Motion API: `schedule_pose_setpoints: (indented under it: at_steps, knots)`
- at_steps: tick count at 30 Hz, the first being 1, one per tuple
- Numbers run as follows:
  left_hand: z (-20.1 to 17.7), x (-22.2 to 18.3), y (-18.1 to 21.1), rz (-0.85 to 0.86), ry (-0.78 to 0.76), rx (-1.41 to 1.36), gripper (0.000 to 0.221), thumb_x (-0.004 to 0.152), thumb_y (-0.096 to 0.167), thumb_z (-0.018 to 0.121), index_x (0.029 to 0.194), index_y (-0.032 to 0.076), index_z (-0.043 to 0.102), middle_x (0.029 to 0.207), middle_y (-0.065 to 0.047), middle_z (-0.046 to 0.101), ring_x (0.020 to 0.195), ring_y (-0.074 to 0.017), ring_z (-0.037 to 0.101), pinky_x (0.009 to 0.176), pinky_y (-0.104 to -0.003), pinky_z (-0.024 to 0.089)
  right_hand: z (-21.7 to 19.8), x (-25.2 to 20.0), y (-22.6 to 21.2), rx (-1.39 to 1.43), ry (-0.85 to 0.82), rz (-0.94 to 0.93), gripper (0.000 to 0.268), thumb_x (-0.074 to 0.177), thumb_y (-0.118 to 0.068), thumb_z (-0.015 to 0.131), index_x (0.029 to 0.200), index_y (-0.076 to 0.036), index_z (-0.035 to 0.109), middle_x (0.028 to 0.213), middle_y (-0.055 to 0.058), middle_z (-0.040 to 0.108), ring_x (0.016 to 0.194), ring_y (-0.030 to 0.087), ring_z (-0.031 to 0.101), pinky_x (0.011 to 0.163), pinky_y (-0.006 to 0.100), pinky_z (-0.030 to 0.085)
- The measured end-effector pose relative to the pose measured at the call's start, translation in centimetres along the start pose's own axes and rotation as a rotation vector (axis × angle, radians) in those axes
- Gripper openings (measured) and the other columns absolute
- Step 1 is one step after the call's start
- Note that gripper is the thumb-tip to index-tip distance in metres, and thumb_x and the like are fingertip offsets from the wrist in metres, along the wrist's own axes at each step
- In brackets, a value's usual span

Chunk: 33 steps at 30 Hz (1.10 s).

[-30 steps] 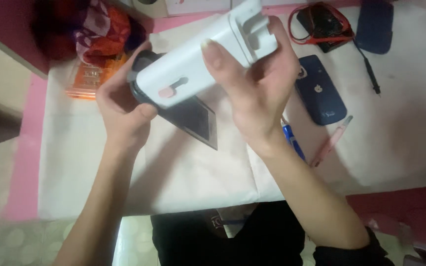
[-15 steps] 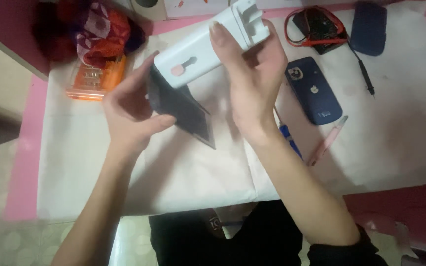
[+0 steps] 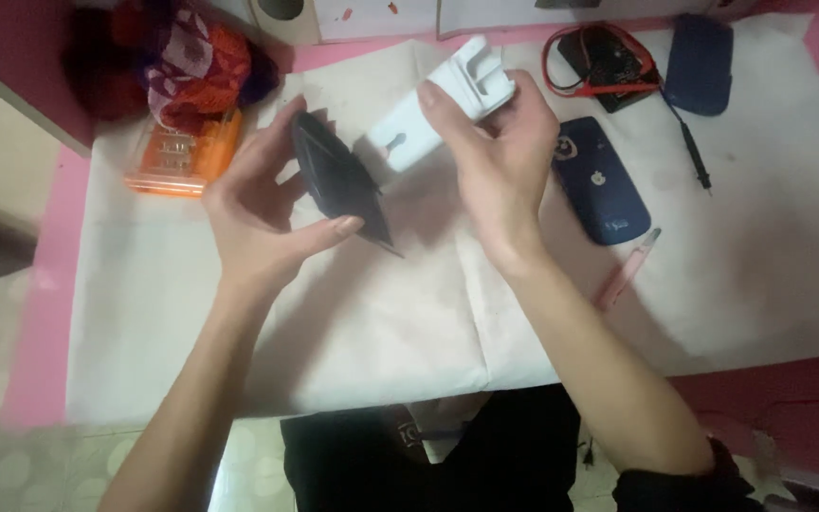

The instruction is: Disassembling a smartphone using a screwdriver and prying tools on a repair bench.

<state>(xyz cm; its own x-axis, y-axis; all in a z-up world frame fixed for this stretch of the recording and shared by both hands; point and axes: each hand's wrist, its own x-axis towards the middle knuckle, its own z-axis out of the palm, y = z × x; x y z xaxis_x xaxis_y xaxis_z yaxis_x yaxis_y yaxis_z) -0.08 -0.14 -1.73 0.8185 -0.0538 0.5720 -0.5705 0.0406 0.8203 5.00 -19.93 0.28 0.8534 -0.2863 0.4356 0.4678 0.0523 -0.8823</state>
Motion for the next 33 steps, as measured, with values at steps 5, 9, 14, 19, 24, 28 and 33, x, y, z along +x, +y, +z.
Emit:
schedule_pose_setpoints:
  at_steps: [5,9,14,19,24,28,33]
  knots:
    - [0.5,-0.1,-1.4,0.016,0.034,-0.085,0.096,0.071,0.022,0.091,0.151,-0.005,0.044,0.155,-0.020,0.050,0.142,-0.0253,0.051,0.100,-0.034,0.057,1.2,-0.4,-1.8,0.232,0.110,0.087,0.027,0.082,-0.027,0.083,0.092,-0.006,0.070,0.090,0.001,0.074,0.087,0.008,0.065,0.078,0.024,0.053]
    - [-0.6,0.5,-0.7,0.002,0.059,-0.101,0.093,0.072,0.022,0.089,0.149,-0.006,0.045,0.137,-0.017,0.059,0.134,-0.0261,0.060,0.105,-0.030,0.053,-1.2,-0.6,0.1,-0.079,0.044,0.154,0.035,0.082,-0.035,0.080,0.100,-0.007,0.070,0.094,0.005,0.078,0.085,0.010,0.070,0.074,0.025,0.055]
    - [-1.0,0.4,0.0,0.124,0.079,0.030,0.082,0.077,0.032,0.082,0.141,-0.006,0.049,0.132,-0.018,0.060,0.126,-0.0249,0.060,0.107,-0.036,0.054,-3.2,0.9,3.2,-0.433,0.076,0.007,0.029,0.075,-0.026,0.090,0.091,-0.013,0.069,0.085,0.000,0.079,0.073,0.005,0.070,0.066,0.024,0.054]
    - [0.0,0.5,0.4,0.175,0.054,0.097,0.080,0.079,0.031,0.082,0.142,-0.006,0.050,0.131,-0.021,0.062,0.122,-0.0273,0.061,0.107,-0.037,0.055,-1.4,0.3,1.4,-0.026,0.068,0.111,0.025,0.083,-0.025,0.084,0.096,-0.009,0.069,0.091,0.002,0.076,0.083,0.007,0.068,0.074,0.024,0.055]
    - [-0.9,0.4,1.1,0.132,0.133,0.122,0.087,0.076,0.045,0.079,0.139,-0.006,0.048,0.128,-0.016,0.060,0.123,-0.0265,0.063,0.106,-0.035,0.054,-3.8,1.3,4.9,-0.693,0.041,-0.152,0.038,0.068,-0.034,0.094,0.083,-0.019,0.063,0.079,-0.005,0.075,0.072,0.014,0.063,0.074,0.033,0.043]
    - [-0.3,0.4,0.3,0.205,0.078,0.194,0.076,0.079,0.032,0.080,0.137,-0.007,0.052,0.127,-0.020,0.062,0.119,-0.0275,0.061,0.104,-0.037,0.055,-2.4,1.1,4.4,-0.118,0.065,0.085,0.029,0.079,-0.021,0.087,0.100,-0.012,0.070,0.094,0.002,0.078,0.083,0.007,0.070,0.073,0.024,0.058]
    - [-1.2,1.2,0.2,0.231,0.093,0.222,0.083,0.075,0.034,0.084,0.139,-0.003,0.046,0.130,-0.018,0.058,0.122,-0.0273,0.060,0.108,-0.037,0.053,-2.5,1.2,4.1,-0.510,-0.030,-0.113,0.037,0.069,-0.025,0.096,0.091,-0.017,0.066,0.086,-0.001,0.077,0.075,0.009,0.067,0.066,0.028,0.050]
